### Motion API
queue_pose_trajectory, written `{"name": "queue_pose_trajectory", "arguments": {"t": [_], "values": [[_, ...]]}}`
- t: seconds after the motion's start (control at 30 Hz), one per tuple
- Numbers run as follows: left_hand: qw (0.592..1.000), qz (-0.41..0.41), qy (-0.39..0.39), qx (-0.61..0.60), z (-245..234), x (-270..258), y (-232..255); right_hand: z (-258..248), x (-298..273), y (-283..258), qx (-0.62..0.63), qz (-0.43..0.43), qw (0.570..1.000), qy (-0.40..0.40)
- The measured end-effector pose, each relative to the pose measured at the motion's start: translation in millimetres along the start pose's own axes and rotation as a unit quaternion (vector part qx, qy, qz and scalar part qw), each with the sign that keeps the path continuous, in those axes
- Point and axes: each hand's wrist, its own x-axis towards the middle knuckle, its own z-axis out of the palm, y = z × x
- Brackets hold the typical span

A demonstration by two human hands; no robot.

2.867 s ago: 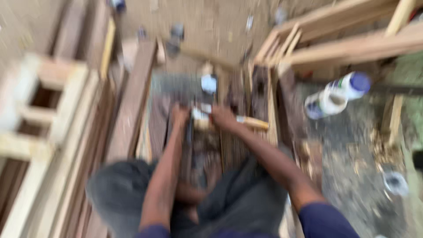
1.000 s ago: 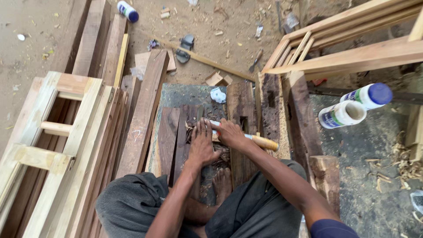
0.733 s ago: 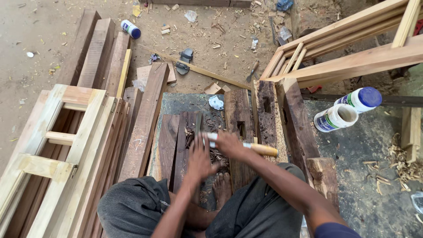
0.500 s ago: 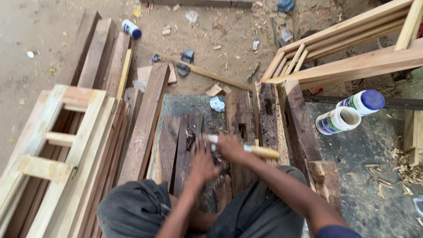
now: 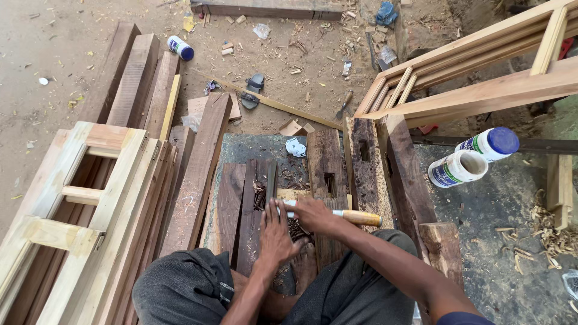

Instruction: The person sits cross-legged on the ground and uses a chisel and a wooden mallet to carve a rectangular hole into a piece of wood. They repeatedly strike the chisel to remove wood chips and occasionally clear the debris from the cut.

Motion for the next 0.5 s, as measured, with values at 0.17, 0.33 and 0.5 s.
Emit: {"name": "queue_pose_trajectory", "arguments": {"t": [0.17,0.33,0.5], "values": [[0.998,0.051,0.036,0.030,-40,72,-14,-40,44,24,-0.001,0.044,0.999,0.033],[0.995,0.057,0.073,0.028,-36,74,-17,-34,51,32,0.024,0.066,0.997,0.014],[0.997,0.011,0.079,-0.004,16,-12,-2,9,-5,0,0.010,-0.004,1.000,-0.014]]}}
